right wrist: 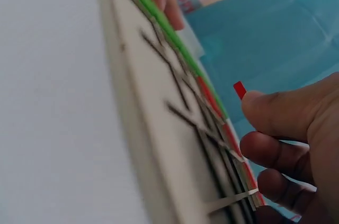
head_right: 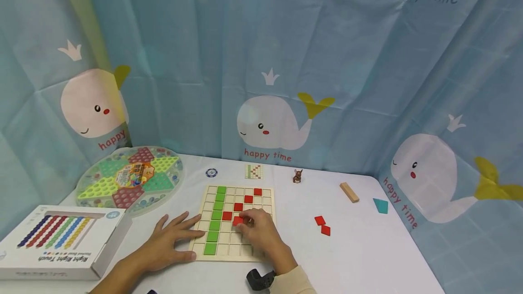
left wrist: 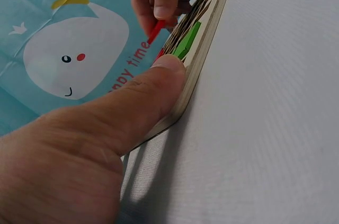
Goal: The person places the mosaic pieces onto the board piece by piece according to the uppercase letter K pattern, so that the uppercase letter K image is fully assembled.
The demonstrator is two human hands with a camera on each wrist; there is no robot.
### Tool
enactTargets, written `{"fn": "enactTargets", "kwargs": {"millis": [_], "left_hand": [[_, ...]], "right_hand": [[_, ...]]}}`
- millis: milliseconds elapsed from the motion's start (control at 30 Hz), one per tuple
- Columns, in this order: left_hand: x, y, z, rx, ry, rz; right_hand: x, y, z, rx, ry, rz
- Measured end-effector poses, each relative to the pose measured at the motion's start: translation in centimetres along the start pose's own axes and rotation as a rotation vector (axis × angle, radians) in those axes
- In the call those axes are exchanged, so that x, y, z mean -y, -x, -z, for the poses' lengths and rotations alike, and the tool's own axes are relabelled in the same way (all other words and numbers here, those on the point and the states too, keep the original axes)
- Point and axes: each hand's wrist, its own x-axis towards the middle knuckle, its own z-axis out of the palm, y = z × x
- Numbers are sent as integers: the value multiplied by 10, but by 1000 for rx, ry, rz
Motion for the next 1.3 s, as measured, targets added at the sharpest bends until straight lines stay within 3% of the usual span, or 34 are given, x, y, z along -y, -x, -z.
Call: {"fn": "enactTargets", "kwargs": {"millis": [500, 633, 733, 900, 1067, 1300], "left_hand": [[-1, 0, 3, -10, -3, -11], [-1, 0, 3, -6, 6, -10], [-1, 0, 2, -6, 11, -6], [-1, 0, 0, -16, 15, -7], [-1, 0, 0, -11, 11, -4], [-1, 0, 1, 2, 8, 6]], "right_hand": [[0, -3, -10, 31, 154, 45], [3, -2, -4, 20, 118, 36], [5, 0, 6, -29, 70, 48], [8, 6, 27, -117, 76, 105], [7, 16, 50, -202, 75, 107], [-10, 28, 82, -354, 154, 92]]}}
